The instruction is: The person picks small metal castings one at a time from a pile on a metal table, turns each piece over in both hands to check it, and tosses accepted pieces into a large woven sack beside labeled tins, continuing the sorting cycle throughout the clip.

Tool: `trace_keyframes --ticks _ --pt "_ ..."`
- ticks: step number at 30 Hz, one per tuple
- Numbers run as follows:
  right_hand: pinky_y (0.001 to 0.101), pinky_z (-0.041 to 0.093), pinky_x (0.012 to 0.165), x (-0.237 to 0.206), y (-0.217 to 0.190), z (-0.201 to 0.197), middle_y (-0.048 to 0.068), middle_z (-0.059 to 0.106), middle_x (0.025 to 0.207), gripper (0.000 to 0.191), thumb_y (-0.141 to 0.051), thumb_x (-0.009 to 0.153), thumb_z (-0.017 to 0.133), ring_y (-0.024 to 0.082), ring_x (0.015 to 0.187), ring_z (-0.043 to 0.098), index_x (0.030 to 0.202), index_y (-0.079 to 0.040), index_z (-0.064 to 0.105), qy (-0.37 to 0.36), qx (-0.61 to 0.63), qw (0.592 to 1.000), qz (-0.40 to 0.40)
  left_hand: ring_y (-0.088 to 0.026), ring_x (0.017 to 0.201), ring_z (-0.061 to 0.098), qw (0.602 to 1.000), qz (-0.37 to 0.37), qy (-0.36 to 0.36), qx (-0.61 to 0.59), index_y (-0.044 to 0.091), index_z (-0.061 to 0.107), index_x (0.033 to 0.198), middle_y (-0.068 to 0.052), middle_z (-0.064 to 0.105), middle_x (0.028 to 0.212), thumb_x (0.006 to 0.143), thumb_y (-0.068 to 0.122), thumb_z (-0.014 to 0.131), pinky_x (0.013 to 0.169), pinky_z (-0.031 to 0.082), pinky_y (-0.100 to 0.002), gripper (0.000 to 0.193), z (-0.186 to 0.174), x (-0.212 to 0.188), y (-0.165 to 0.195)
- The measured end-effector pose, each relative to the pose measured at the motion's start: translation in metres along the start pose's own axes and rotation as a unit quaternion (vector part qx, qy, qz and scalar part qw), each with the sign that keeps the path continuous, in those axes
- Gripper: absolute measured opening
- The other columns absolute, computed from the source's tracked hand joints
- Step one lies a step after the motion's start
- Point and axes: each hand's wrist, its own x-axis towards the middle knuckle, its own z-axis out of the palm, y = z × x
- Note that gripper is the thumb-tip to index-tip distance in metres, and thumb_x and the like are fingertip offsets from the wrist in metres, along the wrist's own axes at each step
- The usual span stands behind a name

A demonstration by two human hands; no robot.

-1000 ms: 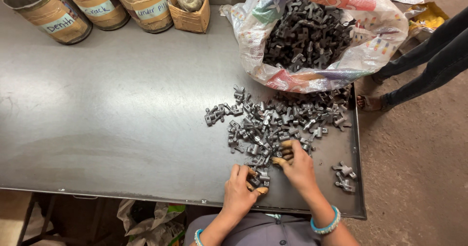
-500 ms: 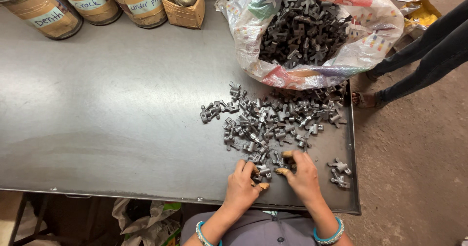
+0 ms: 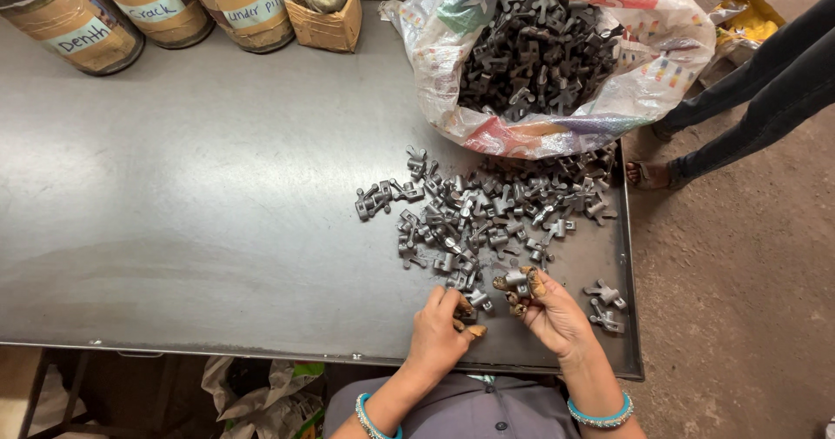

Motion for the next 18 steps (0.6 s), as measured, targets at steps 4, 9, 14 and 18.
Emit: trace_keyframes --ticks 4,9,14,18 --pt "0.0308 0.058 0.071 -0.001 0.0 0.007 0.011 0.072 0.103 0.032 -0.019 0.093 0.069 0.019 0.082 0.069 0.12 -0.002 0.062 0.004 -0.01 1.0 0.012 -0.036 0.08 0.068 1.0 0.0 -0.01 -0.01 0.005 0.063 0.093 -0.011 0.062 0.095 0.064 0.011 0.092 0.066 0.054 -0.045 0.042 -0.001 0.0 0.001" --pt "0.0308 0.057 0.07 0.0 0.003 0.002 0.01 0.072 0.104 0.033 -0.019 0.092 0.069 0.017 0.084 0.069 0.121 -0.004 0.062 0.006 -0.015 1.0 0.014 -0.031 0.072 0.07 0.998 -0.05 -0.036 -0.028 0.006 0.064 0.088 -0.009 0.062 0.091 0.066 0.015 0.091 0.064 0.056 -0.042 0.036 -0.009 0.003 0.004" --pt "0.028 0.053 0.056 0.001 0.002 -0.006 0.011 0.072 0.092 0.025 -0.014 0.094 0.072 0.018 0.072 0.07 0.113 -0.004 0.061 -0.017 -0.135 0.99 -0.018 -0.031 0.066 0.066 1.0 -0.011 0.014 0.012 0.005 0.067 0.081 -0.009 0.064 0.08 0.062 0.025 0.097 0.059 0.052 -0.042 0.041 -0.019 0.005 0.004" --pt "0.028 0.046 0.047 0.004 -0.018 -0.008 0.021 0.073 0.083 0.031 -0.008 0.085 0.08 0.019 0.061 0.065 0.108 0.001 0.061 -0.05 -0.422 0.901 0.084 -0.028 0.067 0.065 0.997 0.031 0.062 0.026 0.005 0.068 0.078 -0.009 0.065 0.079 0.061 0.024 0.096 0.058 0.051 -0.041 0.038 -0.029 0.011 0.003"
